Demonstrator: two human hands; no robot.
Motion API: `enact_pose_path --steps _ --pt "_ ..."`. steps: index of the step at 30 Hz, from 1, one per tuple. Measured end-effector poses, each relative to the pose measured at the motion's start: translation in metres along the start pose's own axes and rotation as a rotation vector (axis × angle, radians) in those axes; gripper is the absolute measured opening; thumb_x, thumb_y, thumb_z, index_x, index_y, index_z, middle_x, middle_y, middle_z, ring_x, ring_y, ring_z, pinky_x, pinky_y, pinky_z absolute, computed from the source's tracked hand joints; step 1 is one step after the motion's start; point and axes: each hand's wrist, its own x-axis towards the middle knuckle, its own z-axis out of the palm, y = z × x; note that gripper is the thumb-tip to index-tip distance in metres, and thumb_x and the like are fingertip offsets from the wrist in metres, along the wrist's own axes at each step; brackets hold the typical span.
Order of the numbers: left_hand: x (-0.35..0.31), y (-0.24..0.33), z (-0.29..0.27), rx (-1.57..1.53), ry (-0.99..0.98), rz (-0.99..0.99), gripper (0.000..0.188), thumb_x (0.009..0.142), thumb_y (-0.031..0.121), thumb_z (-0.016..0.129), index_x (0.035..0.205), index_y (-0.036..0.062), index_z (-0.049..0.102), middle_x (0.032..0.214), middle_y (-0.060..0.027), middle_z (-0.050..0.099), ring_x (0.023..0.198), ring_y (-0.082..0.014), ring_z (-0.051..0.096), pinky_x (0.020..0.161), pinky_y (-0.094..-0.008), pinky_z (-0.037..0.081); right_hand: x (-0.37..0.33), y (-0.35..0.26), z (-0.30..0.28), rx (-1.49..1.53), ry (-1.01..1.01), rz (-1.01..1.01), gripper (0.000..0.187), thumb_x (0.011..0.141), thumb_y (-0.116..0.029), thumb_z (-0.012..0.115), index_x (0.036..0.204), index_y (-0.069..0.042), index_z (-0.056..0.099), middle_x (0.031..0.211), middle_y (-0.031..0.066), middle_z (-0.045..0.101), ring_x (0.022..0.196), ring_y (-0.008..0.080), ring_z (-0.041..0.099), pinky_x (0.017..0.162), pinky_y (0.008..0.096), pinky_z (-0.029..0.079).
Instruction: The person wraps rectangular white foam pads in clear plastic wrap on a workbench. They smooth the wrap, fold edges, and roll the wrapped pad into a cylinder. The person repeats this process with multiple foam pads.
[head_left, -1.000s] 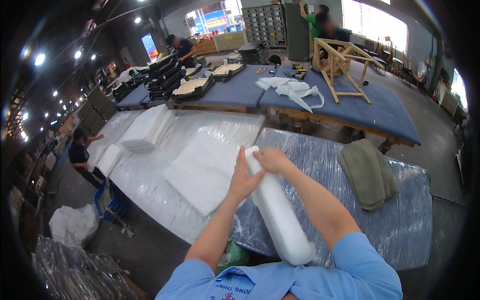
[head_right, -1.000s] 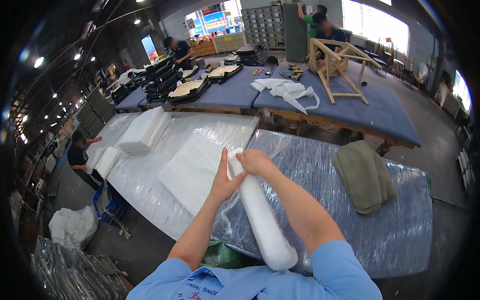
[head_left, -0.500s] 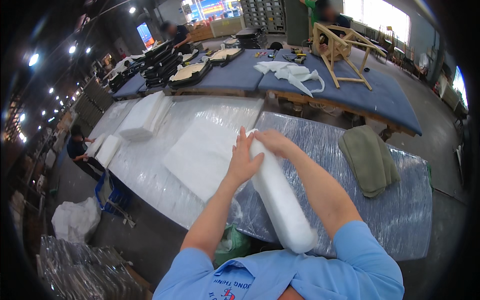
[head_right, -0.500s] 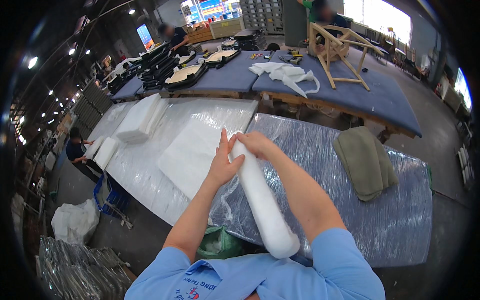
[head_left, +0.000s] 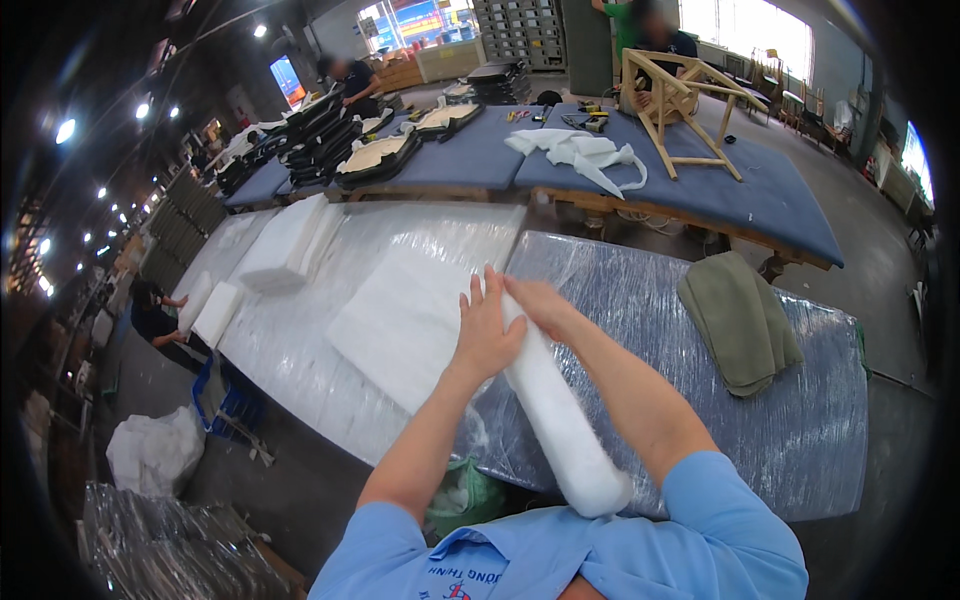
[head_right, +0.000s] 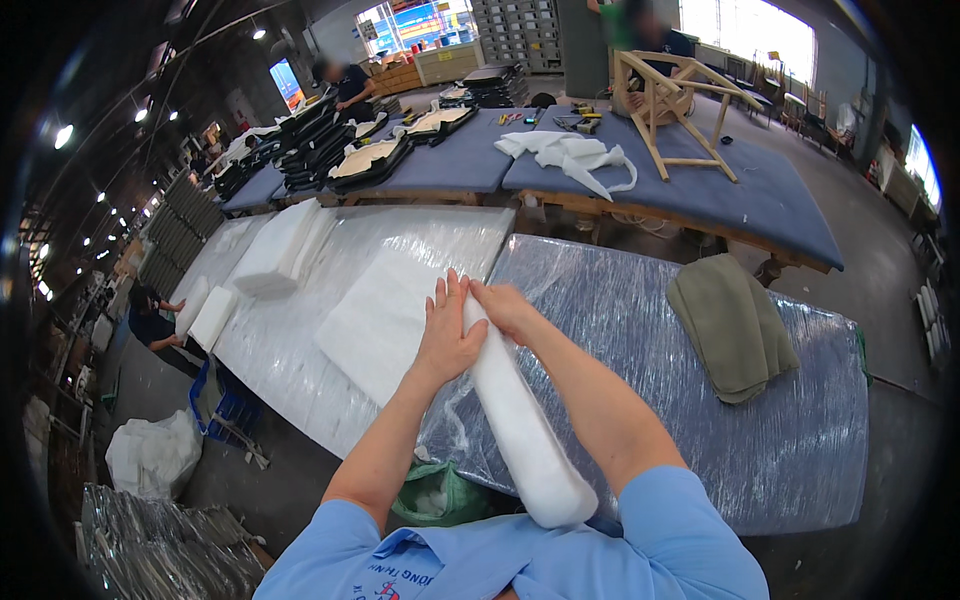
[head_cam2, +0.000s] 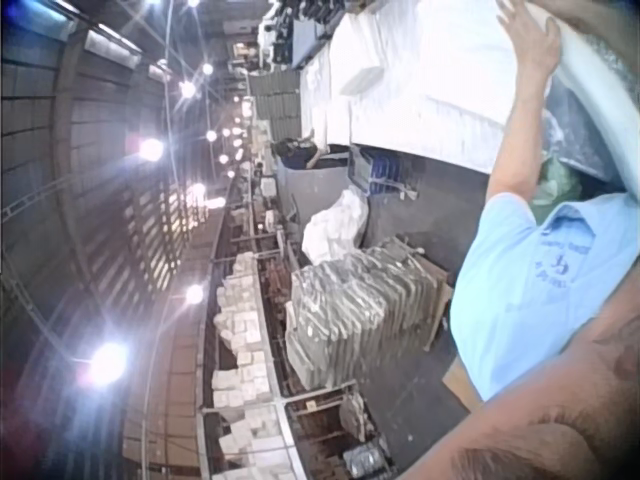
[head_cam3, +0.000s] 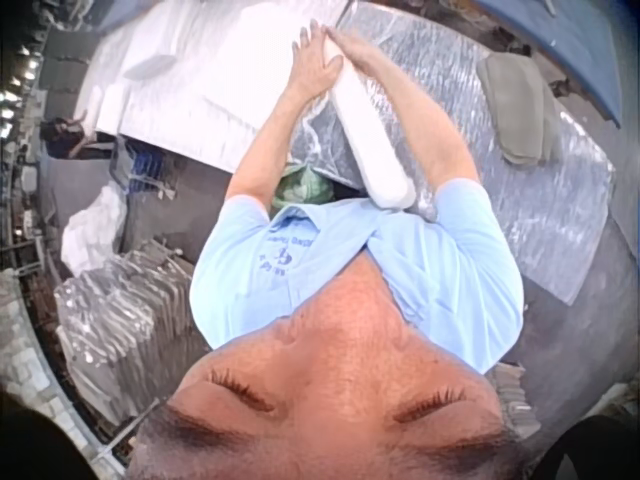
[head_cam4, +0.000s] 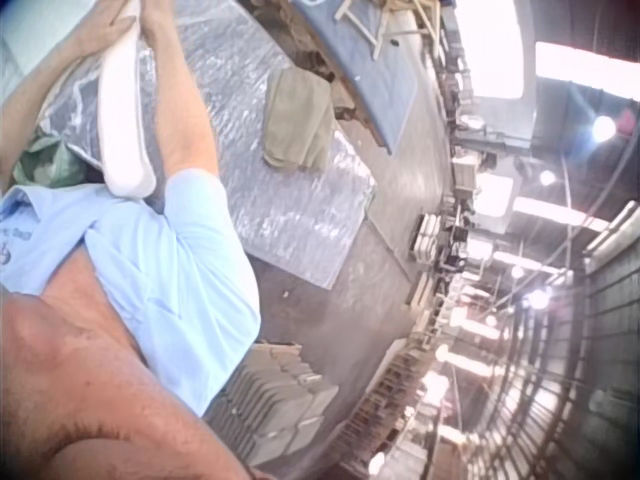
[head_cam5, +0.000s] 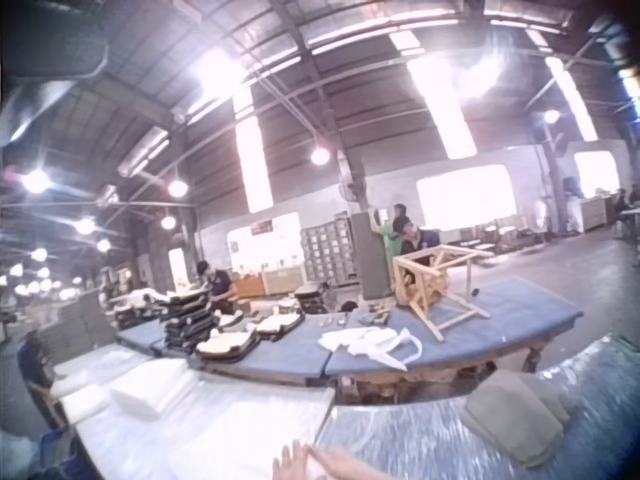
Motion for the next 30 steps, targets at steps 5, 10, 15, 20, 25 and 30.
enact_pose_path --steps 5,10,15,20,25,30 --pt "0.002 -0.002 -0.003 0.07 -0.045 0.011 0.093 0.093 0.025 0.057 0.164 -0.0092 0.007 0.169 -0.0246 0.031 0.16 -0.0479 0.01 0.128 -0.0589 0.002 0.006 0.012 0.003 0.211 0.023 0.064 0.054 0.111 -0.045 0.05 0.128 0.004 0.067 0.119 0.0189 0.071 0.104 0.0297 0.071 0.083 0.0479 0.06" --pt "0.006 -0.004 -0.005 0.088 -0.057 0.02 0.095 0.092 0.026 0.058 0.164 -0.0091 0.007 0.168 -0.0229 0.034 0.16 -0.0461 0.012 0.128 -0.059 0.003 0.019 0.026 -0.01 0.391 0.072 0.158 0.048 0.11 -0.042 0.053 0.122 0.001 0.069 0.115 0.0173 0.071 0.101 0.0288 0.071 0.081 0.0485 0.06" --pt "0.009 -0.006 -0.002 0.041 -0.077 0.02 0.097 0.092 0.028 0.058 0.164 -0.0092 0.006 0.168 -0.0226 0.033 0.16 -0.0423 0.016 0.128 -0.0581 0.004 0.021 0.029 -0.009 0.326 0.088 -0.132 0.035 0.105 -0.035 0.061 0.111 -0.001 0.069 0.103 0.0133 0.07 0.091 0.025 0.067 0.075 0.0437 0.057" --pt "0.004 -0.014 -0.005 0.063 -0.041 0.009 0.096 0.092 0.028 0.058 0.164 -0.0093 0.008 0.168 -0.0257 0.031 0.16 -0.0431 0.017 0.128 -0.058 0.007 0.024 0.03 0.002 0.005 0.126 -0.233 0.028 0.101 -0.029 0.067 0.102 -0.001 0.067 0.089 0.0096 0.065 0.078 0.0215 0.063 0.062 0.0411 0.052" --pt "0.016 0.013 0.003 0.036 -0.112 0.046 0.092 0.093 0.029 0.057 0.164 -0.0097 0.013 0.168 -0.0276 0.031 0.159 -0.0444 0.02 0.128 -0.0579 0.008 0.018 0.088 -0.048 0.07 0.307 -0.078 0.025 0.101 -0.028 0.068 0.101 -0.003 0.067 0.086 0.0075 0.065 0.069 0.0174 0.059 0.055 0.0375 0.048" --pt "0.001 -0.015 -0.014 0.152 -0.097 -0.004 0.088 0.094 0.031 0.058 0.162 -0.0096 0.02 0.166 -0.0292 0.033 0.157 -0.0476 0.023 0.128 -0.059 0.01 -0.011 0.05 -0.008 0.16 0.142 -0.145 0.023 0.101 -0.028 0.067 0.106 -0.005 0.068 0.088 0.006 0.066 0.07 0.015 0.059 0.059 0.0357 0.05"
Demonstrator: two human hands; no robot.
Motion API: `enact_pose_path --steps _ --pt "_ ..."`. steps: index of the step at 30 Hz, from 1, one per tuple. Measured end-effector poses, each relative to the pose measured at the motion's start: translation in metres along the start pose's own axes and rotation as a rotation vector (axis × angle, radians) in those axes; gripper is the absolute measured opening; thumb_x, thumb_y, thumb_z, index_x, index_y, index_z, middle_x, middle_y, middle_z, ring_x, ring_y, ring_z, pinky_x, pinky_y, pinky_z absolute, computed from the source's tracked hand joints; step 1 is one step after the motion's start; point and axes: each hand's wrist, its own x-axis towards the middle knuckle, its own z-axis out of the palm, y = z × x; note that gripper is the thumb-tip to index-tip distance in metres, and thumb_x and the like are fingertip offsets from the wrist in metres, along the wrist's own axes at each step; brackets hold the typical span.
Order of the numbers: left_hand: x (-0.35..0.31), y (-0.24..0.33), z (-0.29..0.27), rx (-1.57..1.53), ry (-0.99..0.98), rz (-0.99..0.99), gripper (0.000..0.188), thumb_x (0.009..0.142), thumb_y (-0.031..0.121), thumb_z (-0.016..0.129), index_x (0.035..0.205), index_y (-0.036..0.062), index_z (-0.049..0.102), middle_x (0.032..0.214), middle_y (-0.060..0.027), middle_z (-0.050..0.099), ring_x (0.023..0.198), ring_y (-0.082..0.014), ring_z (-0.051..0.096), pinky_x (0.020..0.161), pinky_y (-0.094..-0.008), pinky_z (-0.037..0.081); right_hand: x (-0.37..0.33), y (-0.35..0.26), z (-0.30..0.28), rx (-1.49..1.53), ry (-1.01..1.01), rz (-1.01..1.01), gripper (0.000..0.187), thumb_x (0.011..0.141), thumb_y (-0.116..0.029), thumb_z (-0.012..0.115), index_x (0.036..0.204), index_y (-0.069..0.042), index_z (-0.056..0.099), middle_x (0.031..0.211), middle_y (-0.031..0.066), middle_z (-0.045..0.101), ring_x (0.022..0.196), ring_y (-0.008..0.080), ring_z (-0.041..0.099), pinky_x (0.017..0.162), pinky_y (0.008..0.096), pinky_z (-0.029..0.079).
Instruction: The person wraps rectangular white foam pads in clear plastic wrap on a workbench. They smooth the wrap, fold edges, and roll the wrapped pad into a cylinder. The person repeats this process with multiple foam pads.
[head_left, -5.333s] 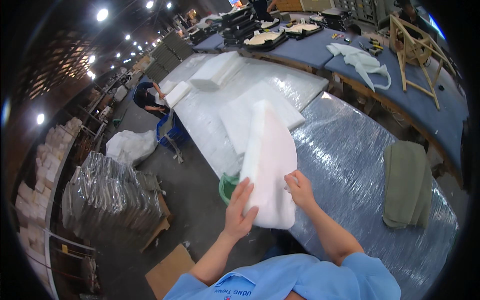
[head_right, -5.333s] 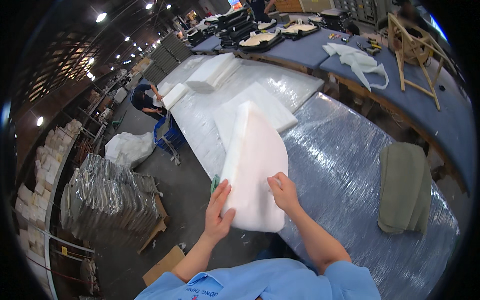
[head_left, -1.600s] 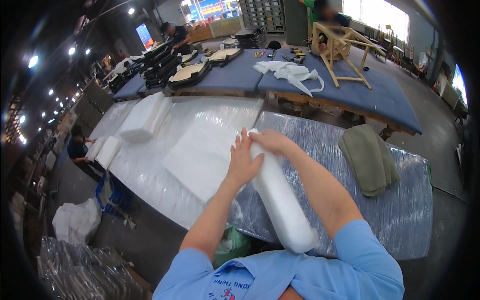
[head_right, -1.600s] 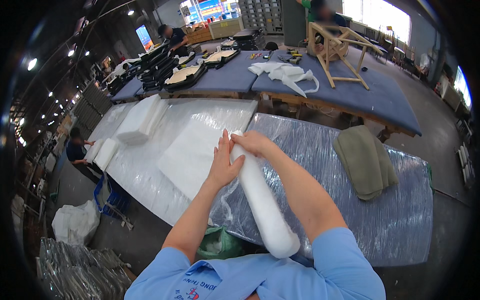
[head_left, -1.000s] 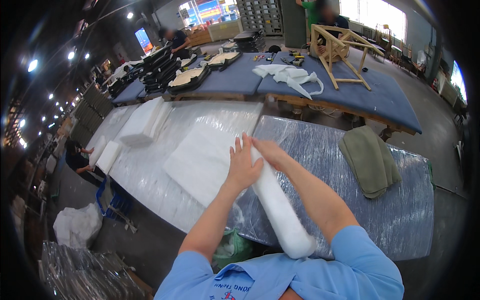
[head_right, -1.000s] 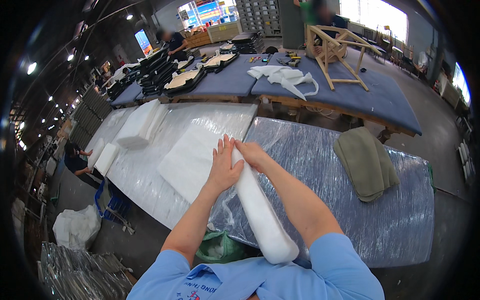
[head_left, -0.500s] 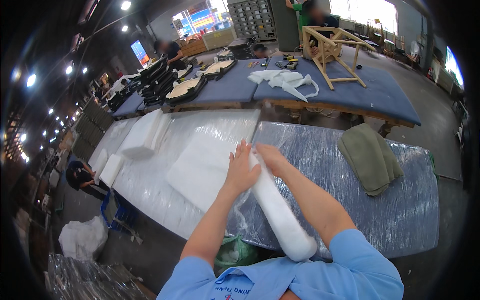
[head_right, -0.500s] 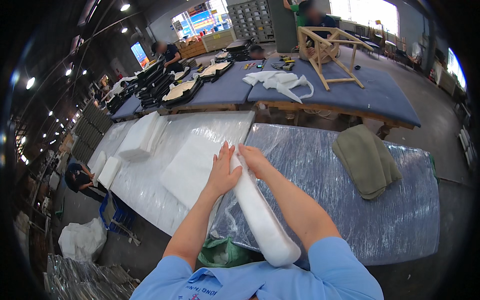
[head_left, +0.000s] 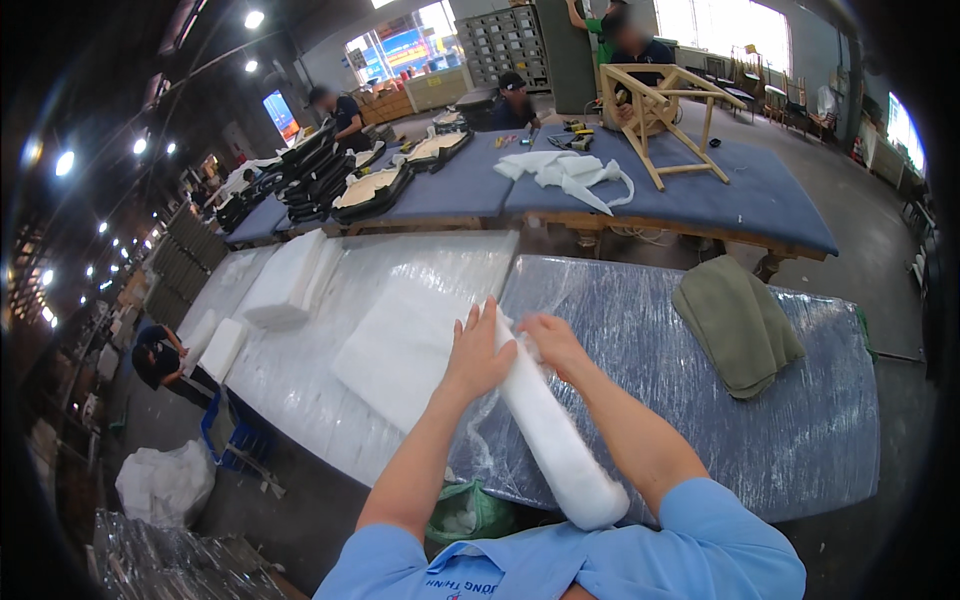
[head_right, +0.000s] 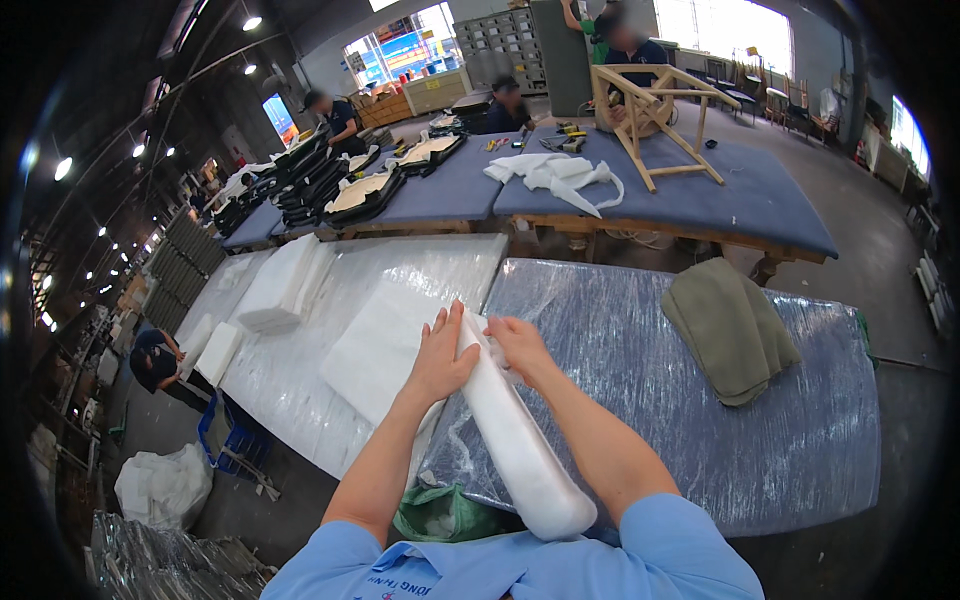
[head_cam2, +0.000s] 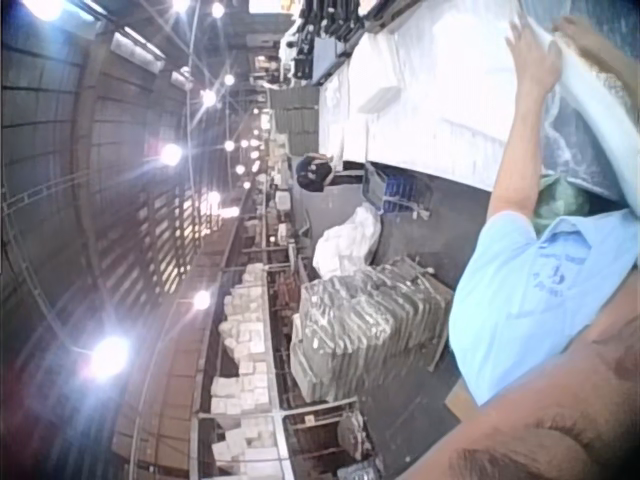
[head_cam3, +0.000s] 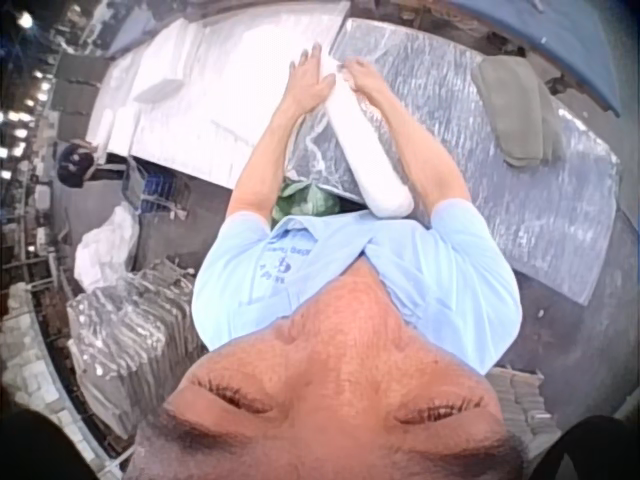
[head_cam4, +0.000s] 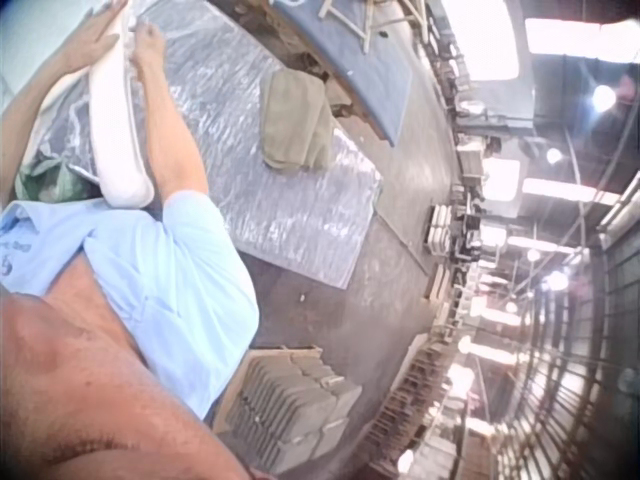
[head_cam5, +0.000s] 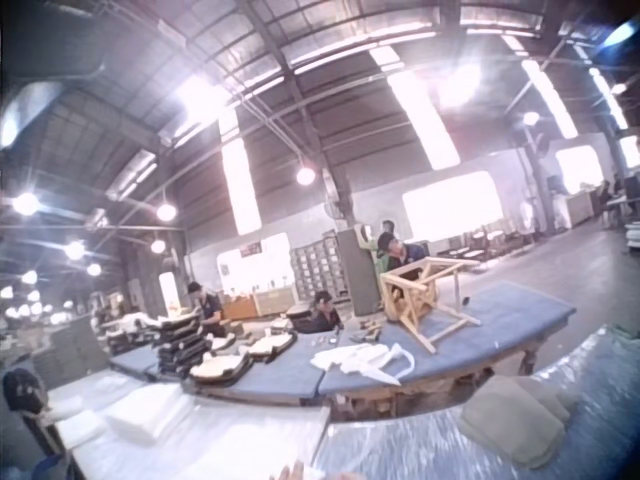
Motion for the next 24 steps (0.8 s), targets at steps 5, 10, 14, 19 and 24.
enact_pose_path --steps 5,10,14,19,24 --pt "0.002 0.006 0.006 0.034 0.018 0.04 0.078 0.097 0.034 0.056 0.161 -0.0033 0.032 0.165 -0.026 0.037 0.155 -0.047 0.028 0.127 -0.0606 0.013 -0.019 0.006 -0.005 -0.088 -0.039 -0.135 0.025 0.103 -0.03 0.064 0.109 -0.006 0.069 0.09 0.0034 0.067 0.079 0.0129 0.061 0.069 0.0324 0.051" --pt "0.006 0.016 0.009 0.041 0.017 0.082 0.064 0.099 0.035 0.054 0.156 0.0063 0.047 0.165 -0.0226 0.039 0.155 -0.0461 0.03 0.126 -0.0632 0.015 -0.023 0.016 -0.044 -0.075 -0.025 0.058 0.032 0.104 -0.031 0.063 0.121 -0.004 0.068 0.103 0.0067 0.07 0.089 0.014 0.064 0.078 0.0331 0.053" --pt "-0.001 -0.001 0.004 0.077 0.045 0.073 0.059 0.099 0.035 0.054 0.151 0.0066 0.053 0.163 -0.0233 0.042 0.153 -0.0478 0.032 0.125 -0.0651 0.017 -0.032 -0.007 -0.018 -0.118 -0.121 0.026 0.033 0.103 -0.027 0.064 0.125 -0.003 0.066 0.107 0.0068 0.07 0.09 0.0136 0.064 0.077 0.0333 0.054" --pt "0.005 0.008 0.01 -0.003 0.061 0.113 0.054 0.102 0.032 0.053 0.15 0.0073 0.054 0.163 -0.022 0.043 0.153 -0.0486 0.032 0.124 -0.0658 0.017 -0.038 0.025 -0.033 -0.036 -0.074 -0.088 0.032 0.103 -0.03 0.065 0.121 -0.003 0.066 0.104 0.0067 0.069 0.088 0.0125 0.064 0.072 0.0323 0.053" --pt "0.0 0.003 0.007 -0.019 0.05 0.088 0.05 0.105 0.031 0.05 0.149 0.0078 0.056 0.163 -0.0201 0.043 0.154 -0.0468 0.031 0.124 -0.0654 0.016 -0.05 0.03 -0.044 -0.05 0.048 0.119 0.025 0.104 -0.029 0.063 0.109 -0.004 0.067 0.095 0.0043 0.067 0.081 0.0114 0.062 0.063 0.0303 0.049"
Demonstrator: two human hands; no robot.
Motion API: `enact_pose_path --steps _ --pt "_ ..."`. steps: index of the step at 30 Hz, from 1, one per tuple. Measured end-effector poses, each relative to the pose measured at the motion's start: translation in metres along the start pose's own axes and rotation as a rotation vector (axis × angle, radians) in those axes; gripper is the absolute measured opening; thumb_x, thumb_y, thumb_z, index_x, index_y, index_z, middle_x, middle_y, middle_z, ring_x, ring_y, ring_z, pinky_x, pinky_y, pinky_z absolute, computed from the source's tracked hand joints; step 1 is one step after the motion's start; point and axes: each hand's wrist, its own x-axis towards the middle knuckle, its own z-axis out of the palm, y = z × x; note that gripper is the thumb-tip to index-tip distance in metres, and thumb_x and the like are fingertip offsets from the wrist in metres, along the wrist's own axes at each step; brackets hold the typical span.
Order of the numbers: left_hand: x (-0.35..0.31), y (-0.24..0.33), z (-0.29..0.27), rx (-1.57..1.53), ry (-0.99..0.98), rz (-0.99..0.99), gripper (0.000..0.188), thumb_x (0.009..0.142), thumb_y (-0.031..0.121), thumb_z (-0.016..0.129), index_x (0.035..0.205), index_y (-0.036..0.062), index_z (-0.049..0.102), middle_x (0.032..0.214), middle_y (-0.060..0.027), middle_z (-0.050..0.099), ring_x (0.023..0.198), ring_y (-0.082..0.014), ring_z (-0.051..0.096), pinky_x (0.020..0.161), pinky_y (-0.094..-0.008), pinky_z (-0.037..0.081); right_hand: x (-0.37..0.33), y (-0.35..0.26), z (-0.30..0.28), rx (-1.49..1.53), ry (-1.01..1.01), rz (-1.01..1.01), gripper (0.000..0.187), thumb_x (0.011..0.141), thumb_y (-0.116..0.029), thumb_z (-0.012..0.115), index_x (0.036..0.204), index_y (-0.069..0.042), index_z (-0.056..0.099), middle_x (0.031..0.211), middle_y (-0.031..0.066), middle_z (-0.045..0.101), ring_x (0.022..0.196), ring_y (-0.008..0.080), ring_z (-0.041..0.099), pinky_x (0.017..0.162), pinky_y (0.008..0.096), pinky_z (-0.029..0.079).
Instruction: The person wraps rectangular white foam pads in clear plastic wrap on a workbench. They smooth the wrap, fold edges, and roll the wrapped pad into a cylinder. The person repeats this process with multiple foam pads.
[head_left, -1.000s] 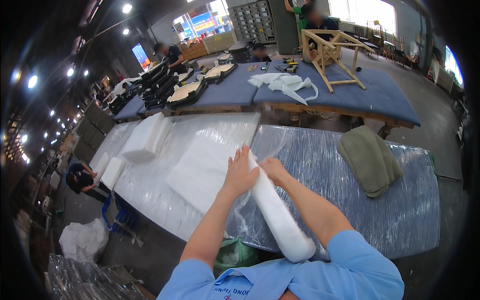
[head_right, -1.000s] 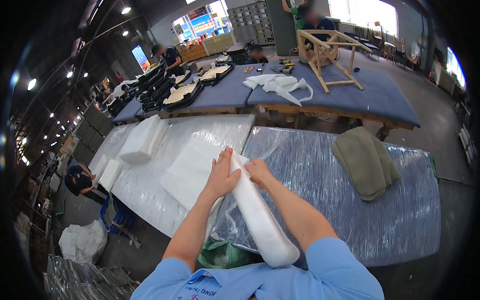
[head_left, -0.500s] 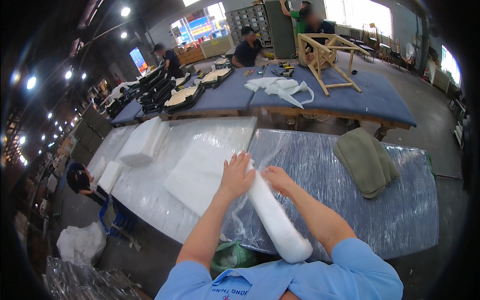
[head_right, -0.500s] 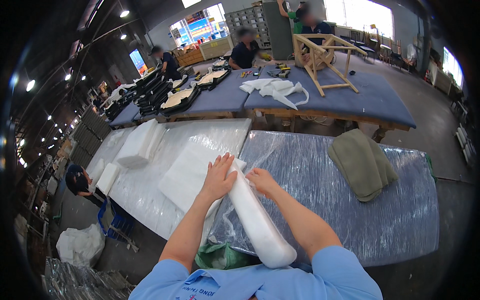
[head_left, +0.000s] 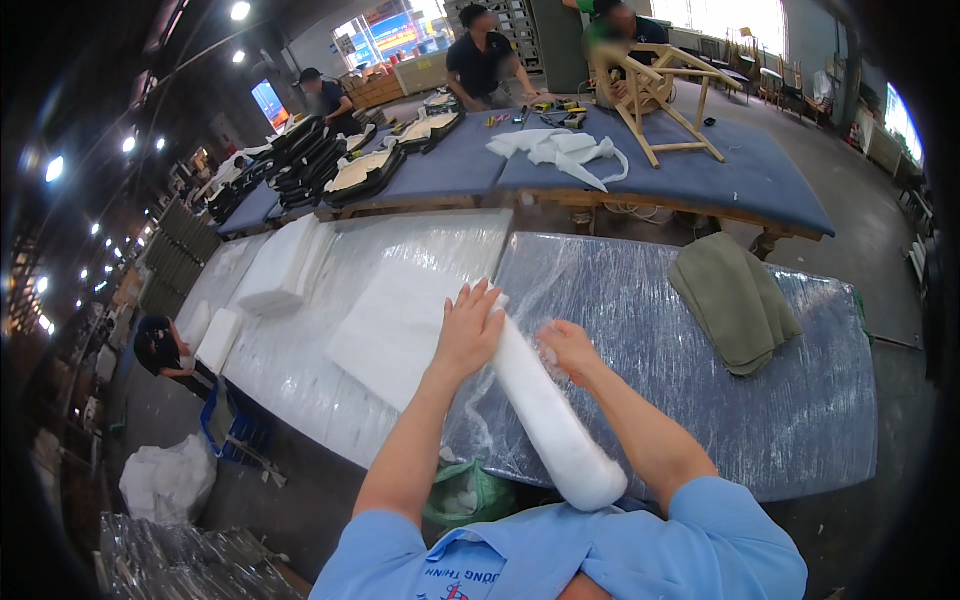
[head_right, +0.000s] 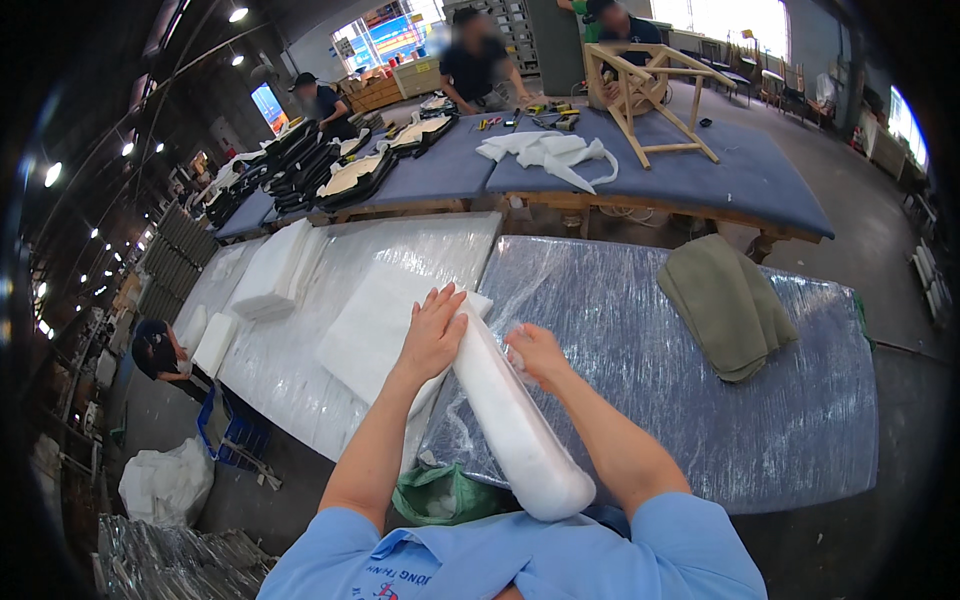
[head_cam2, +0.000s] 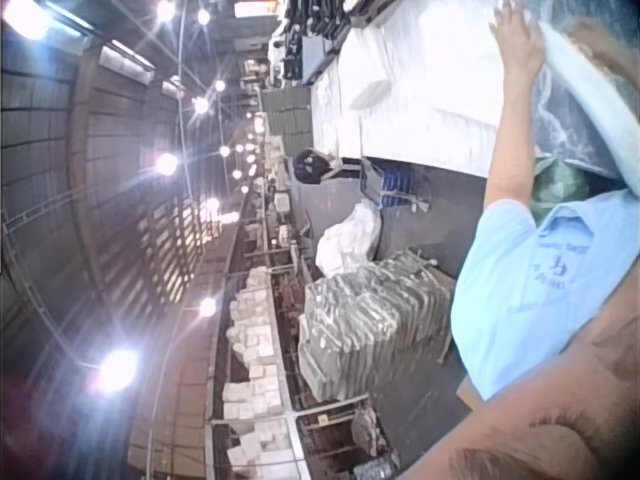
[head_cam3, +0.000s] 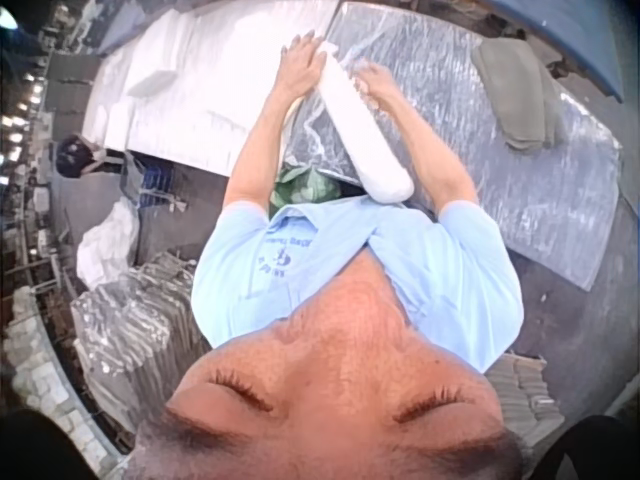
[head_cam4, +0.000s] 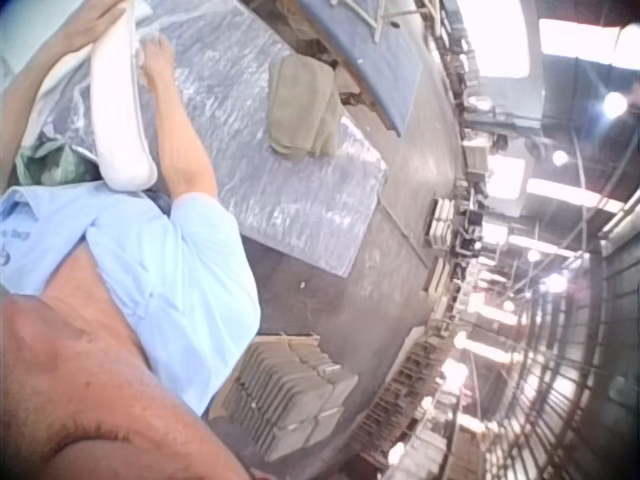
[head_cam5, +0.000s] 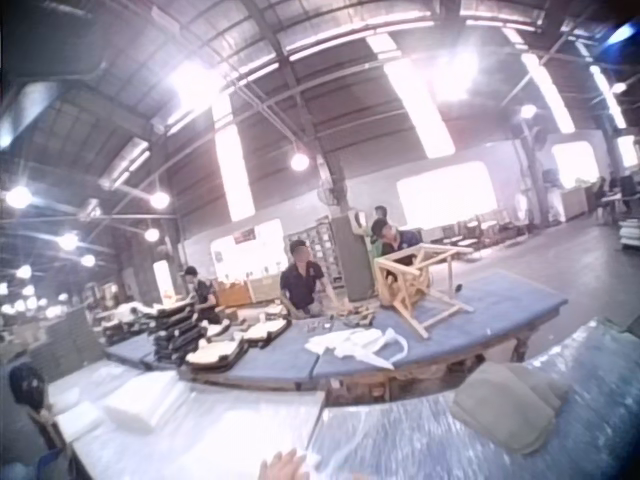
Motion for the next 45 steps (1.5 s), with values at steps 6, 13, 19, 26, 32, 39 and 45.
enact_pose_path --steps 6,13,19,26,32,39,45 --pt "-0.005 -0.009 0.001 0.035 -0.015 -0.018 0.05 0.107 0.031 0.045 0.149 0.0068 0.056 0.163 -0.0213 0.043 0.153 -0.0482 0.031 0.125 -0.0628 0.018 -0.017 -0.026 0.034 -0.111 -0.069 -0.235 0.043 0.106 -0.043 0.056 0.105 -0.002 0.07 0.086 0.0054 0.067 0.079 0.0148 0.062 0.069 0.0325 0.049" --pt "0.0 -0.025 -0.004 -0.483 -0.039 -0.073 0.053 0.114 0.035 0.029 0.154 0.0113 0.052 0.166 -0.0155 0.04 0.158 -0.0414 0.024 0.13 -0.049 0.011 0.001 -0.01 0.019 -0.333 -0.043 -0.064 0.045 0.106 -0.044 0.056 0.106 -0.001 0.07 0.09 0.0073 0.069 0.081 0.0166 0.063 0.076 0.0342 0.051" --pt "-0.006 -0.024 -0.004 -0.321 -0.007 -0.072 0.052 0.113 0.035 0.033 0.153 0.0096 0.054 0.166 -0.0155 0.041 0.159 -0.042 0.024 0.128 -0.0557 0.008 -0.001 -0.041 0.045 -0.321 -0.038 -0.363 0.044 0.107 -0.041 0.056 0.104 -0.001 0.072 0.087 0.0049 0.069 0.08 0.0145 0.062 0.077 0.0318 0.051" --pt "-0.005 -0.019 -0.005 -0.234 -0.005 -0.103 0.048 0.111 0.034 0.043 0.152 0.0115 0.055 0.166 -0.014 0.042 0.159 -0.0387 0.025 0.129 -0.0554 0.01 0.011 -0.026 0.038 -0.298 -0.168 -0.203 0.04 0.108 -0.037 0.055 0.108 0.0 0.072 0.091 0.0061 0.071 0.084 0.0144 0.063 0.077 0.0323 0.051" --pt "-0.005 -0.021 -0.006 -0.155 0.022 -0.05 0.052 0.104 0.033 0.054 0.147 0.0042 0.059 0.163 -0.0196 0.043 0.156 -0.0455 0.029 0.127 -0.0603 0.013 0.003 -0.022 0.027 -0.294 -0.043 -0.161 0.032 0.106 -0.036 0.057 0.113 -0.007 0.069 0.092 0.0042 0.067 0.084 0.0147 0.062 0.07 0.034 0.052" --pt "0.005 -0.006 0.004 -0.138 0.007 -0.008 0.051 0.105 0.032 0.056 0.15 0.0075 0.055 0.163 -0.0186 0.044 0.157 -0.0441 0.028 0.128 -0.0574 0.014 -0.012 0.002 -0.008 -0.425 -0.019 -0.256 0.024 0.103 -0.03 0.063 0.113 -0.008 0.068 0.093 0.0043 0.067 0.075 0.0125 0.059 0.059 0.0322 0.049" --pt "-0.01 -0.001 -0.023 -0.208 0.103 -0.006 0.049 0.106 0.025 0.052 0.152 0.0061 0.054 0.161 -0.0213 0.047 0.156 -0.046 0.026 0.129 -0.0556 0.012 -0.042 -0.024 0.002 -0.045 -0.046 -0.047 0.026 0.104 -0.032 0.062 0.108 -0.008 0.07 0.082 0.0042 0.066 0.069 0.0099 0.057 0.057 0.0273 0.044"
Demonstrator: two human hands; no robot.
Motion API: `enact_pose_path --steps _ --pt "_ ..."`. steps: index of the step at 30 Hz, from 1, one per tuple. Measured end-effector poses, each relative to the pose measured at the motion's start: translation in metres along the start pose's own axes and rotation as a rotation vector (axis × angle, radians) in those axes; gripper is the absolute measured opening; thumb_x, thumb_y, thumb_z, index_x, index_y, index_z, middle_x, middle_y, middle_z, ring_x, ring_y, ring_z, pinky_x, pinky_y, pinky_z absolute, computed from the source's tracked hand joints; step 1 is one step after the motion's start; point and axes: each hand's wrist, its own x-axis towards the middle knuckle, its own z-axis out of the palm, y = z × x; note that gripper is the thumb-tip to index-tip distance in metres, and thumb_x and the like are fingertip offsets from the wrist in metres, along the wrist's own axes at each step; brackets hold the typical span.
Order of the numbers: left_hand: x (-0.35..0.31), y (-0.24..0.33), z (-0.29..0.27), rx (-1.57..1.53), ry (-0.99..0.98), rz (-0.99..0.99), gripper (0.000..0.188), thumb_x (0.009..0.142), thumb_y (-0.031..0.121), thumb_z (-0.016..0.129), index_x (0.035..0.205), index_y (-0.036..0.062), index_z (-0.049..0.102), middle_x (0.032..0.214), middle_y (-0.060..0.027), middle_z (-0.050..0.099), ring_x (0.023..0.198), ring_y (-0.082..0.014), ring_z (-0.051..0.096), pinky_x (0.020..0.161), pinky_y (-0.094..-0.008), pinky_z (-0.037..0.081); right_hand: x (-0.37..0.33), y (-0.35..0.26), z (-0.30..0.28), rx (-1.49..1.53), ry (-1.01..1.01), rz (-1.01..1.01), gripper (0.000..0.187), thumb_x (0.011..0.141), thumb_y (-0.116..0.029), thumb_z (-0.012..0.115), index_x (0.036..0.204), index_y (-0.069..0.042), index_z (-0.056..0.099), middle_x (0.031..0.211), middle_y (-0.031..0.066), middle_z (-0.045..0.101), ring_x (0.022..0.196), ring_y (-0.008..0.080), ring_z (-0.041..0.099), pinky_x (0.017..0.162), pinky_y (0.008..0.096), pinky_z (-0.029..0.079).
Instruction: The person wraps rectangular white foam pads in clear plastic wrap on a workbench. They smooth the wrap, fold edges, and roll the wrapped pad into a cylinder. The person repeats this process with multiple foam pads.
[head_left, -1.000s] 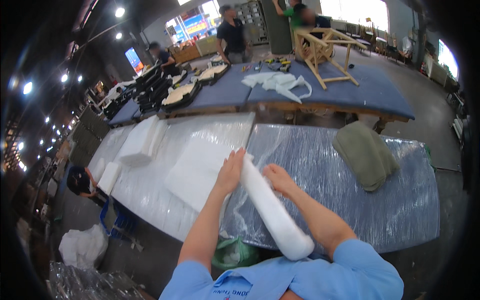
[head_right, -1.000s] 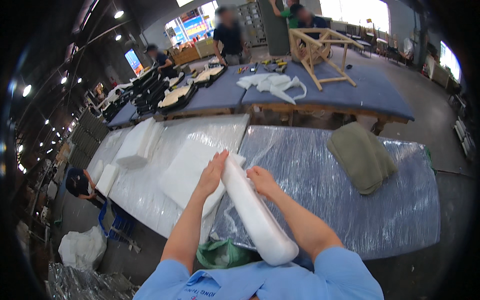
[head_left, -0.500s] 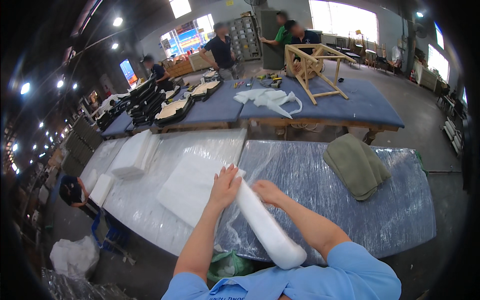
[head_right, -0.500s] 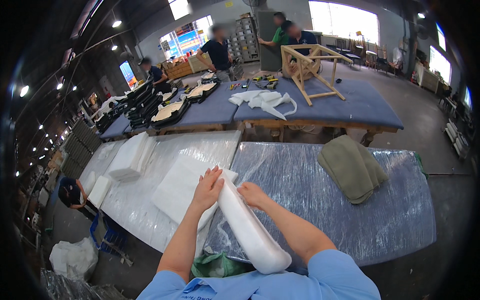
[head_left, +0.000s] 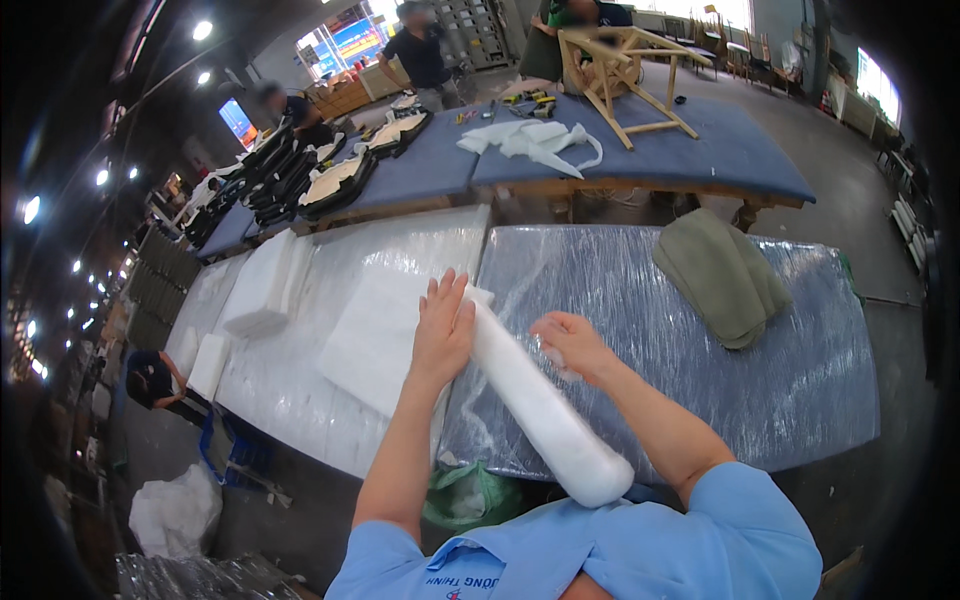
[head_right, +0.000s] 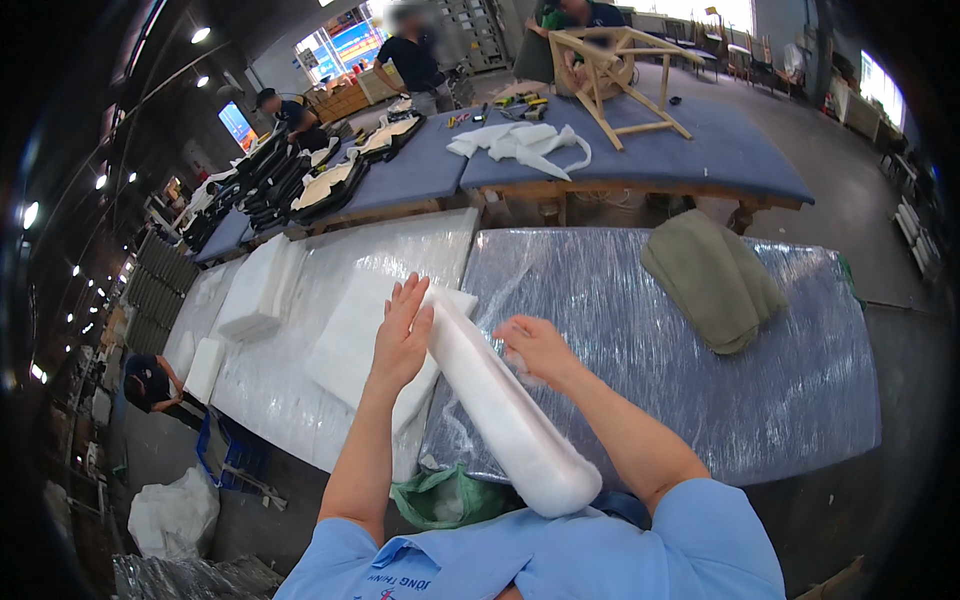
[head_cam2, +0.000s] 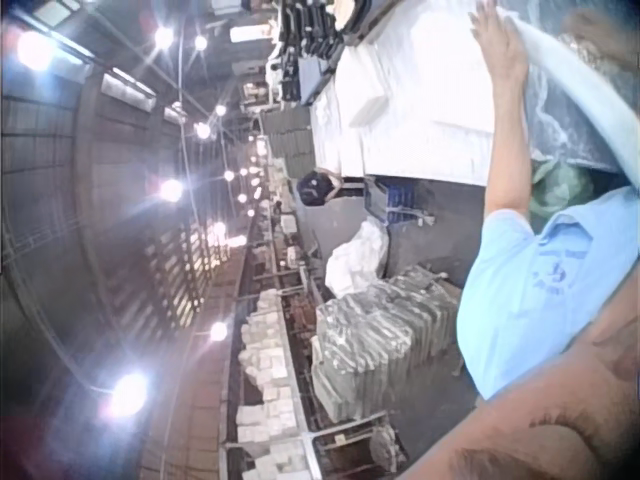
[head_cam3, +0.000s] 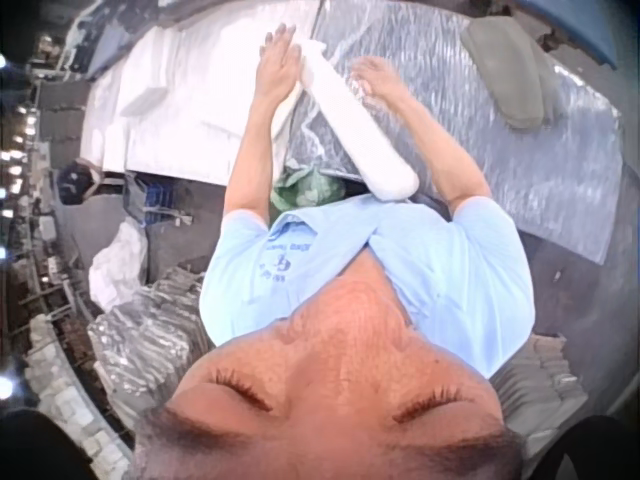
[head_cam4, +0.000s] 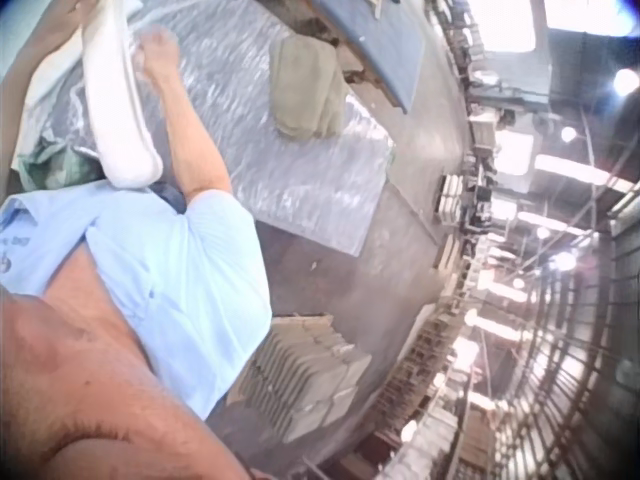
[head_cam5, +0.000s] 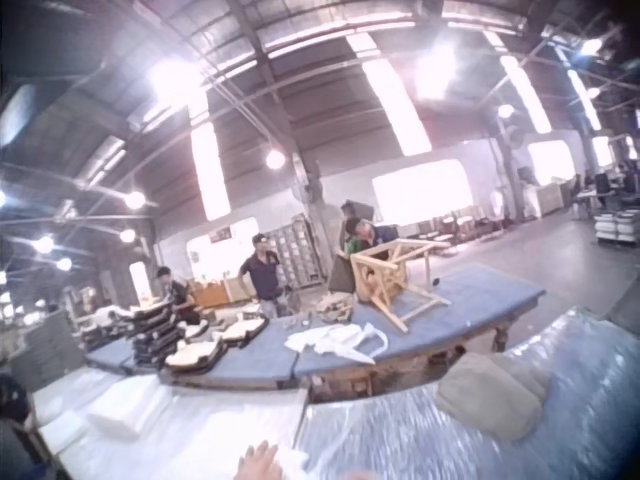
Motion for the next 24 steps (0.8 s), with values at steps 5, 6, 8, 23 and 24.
enact_pose_path --steps 5,6,8,23,24 --pt "-0.005 0.017 0.019 0.074 -0.099 0.093 0.044 0.105 0.019 0.049 0.146 0.0037 0.059 0.154 -0.0203 0.054 0.154 -0.0487 0.029 0.127 -0.059 0.014 0.014 0.009 0.031 -0.233 -0.015 -0.351 0.036 0.105 -0.037 0.06 0.097 -0.004 0.07 0.078 0.0061 0.062 0.072 0.0136 0.057 0.066 0.0342 0.048" --pt "-0.005 0.017 0.024 0.117 -0.103 0.102 0.043 0.105 0.018 0.049 0.144 0.0031 0.06 0.152 -0.0197 0.056 0.154 -0.0492 0.03 0.127 -0.0599 0.014 0.019 0.017 0.027 -0.338 0.006 -0.344 0.036 0.105 -0.037 0.06 0.096 -0.004 0.07 0.077 0.0068 0.062 0.072 0.0145 0.057 0.067 0.0352 0.048" --pt "-0.003 0.019 0.033 0.144 -0.105 0.124 0.041 0.104 0.017 0.049 0.14 0.0022 0.062 0.147 -0.0187 0.06 0.152 -0.0502 0.032 0.126 -0.0617 0.015 0.025 0.03 0.009 -0.549 0.059 -0.32 0.037 0.104 -0.037 0.061 0.093 -0.003 0.069 0.077 0.008 0.06 0.073 0.0163 0.057 0.071 0.0373 0.049" --pt "-0.004 0.019 0.033 0.187 -0.078 0.116 0.039 0.104 0.017 0.048 0.136 0.0033 0.066 0.137 -0.0183 0.067 0.149 -0.0527 0.036 0.125 -0.0631 0.016 -0.025 0.018 -0.012 -0.243 0.026 -0.124 0.026 0.102 -0.032 0.065 0.104 -0.007 0.068 0.086 0.0103 0.068 0.076 0.0228 0.064 0.072 0.0406 0.051" --pt "-0.007 0.015 0.028 0.197 -0.07 0.11 0.039 0.104 0.016 0.048 0.136 0.0032 0.066 0.137 -0.0183 0.067 0.149 -0.0527 0.036 0.125 -0.0631 0.016 -0.037 0.004 -0.005 -0.149 -0.013 -0.112 0.024 0.102 -0.031 0.064 0.104 -0.007 0.068 0.085 0.0096 0.068 0.076 0.0216 0.064 0.072 0.0397 0.051"
